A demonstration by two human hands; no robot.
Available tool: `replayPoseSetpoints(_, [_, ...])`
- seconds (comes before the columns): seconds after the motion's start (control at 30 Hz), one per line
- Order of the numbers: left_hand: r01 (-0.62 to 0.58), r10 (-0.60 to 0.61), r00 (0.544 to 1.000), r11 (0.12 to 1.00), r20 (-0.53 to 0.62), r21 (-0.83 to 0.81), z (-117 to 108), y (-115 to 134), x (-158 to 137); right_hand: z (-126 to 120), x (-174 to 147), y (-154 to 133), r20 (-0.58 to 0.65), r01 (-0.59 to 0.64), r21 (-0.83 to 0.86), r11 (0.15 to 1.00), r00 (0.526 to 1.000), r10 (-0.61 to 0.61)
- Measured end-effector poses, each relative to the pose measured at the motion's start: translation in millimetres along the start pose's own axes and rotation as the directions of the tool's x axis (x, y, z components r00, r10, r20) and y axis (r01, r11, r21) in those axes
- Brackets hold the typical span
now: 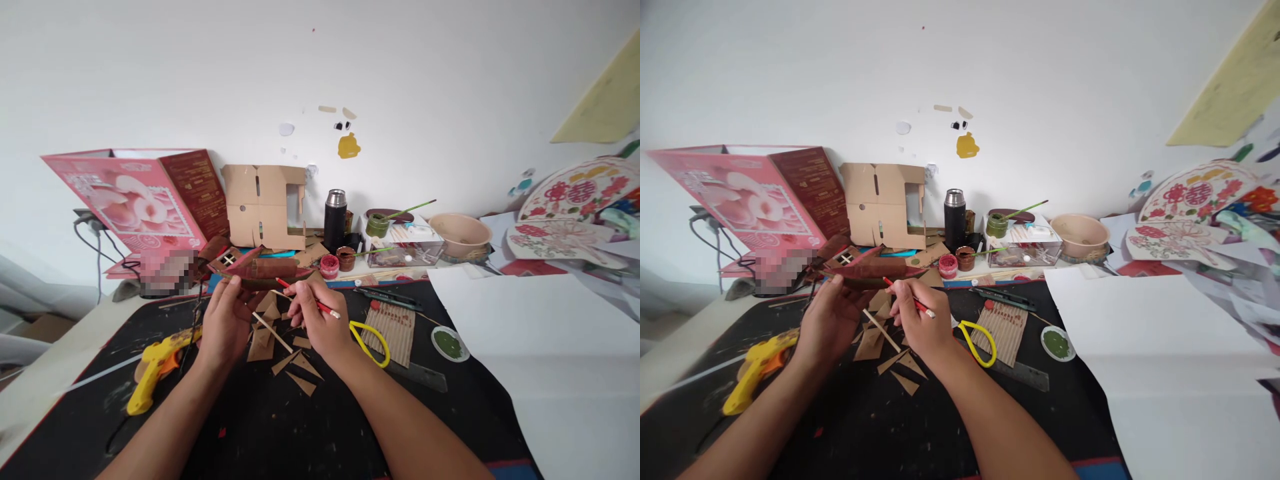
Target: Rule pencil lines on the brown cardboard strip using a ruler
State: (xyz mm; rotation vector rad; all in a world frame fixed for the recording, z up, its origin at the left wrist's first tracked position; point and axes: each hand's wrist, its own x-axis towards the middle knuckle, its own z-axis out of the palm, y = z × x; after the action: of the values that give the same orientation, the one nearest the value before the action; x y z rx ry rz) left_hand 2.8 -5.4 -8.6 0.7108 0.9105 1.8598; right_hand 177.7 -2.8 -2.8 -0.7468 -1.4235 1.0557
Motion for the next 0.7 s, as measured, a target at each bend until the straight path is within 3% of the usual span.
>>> replayPoseSetpoints(0.7, [-0.023,0.023,1.0,0.999,0.004,0.029,0.9,5.4,1.5,-2.3,4.1,3.9,-0.025,-0.02,0.004,1.0,0.999,0.02])
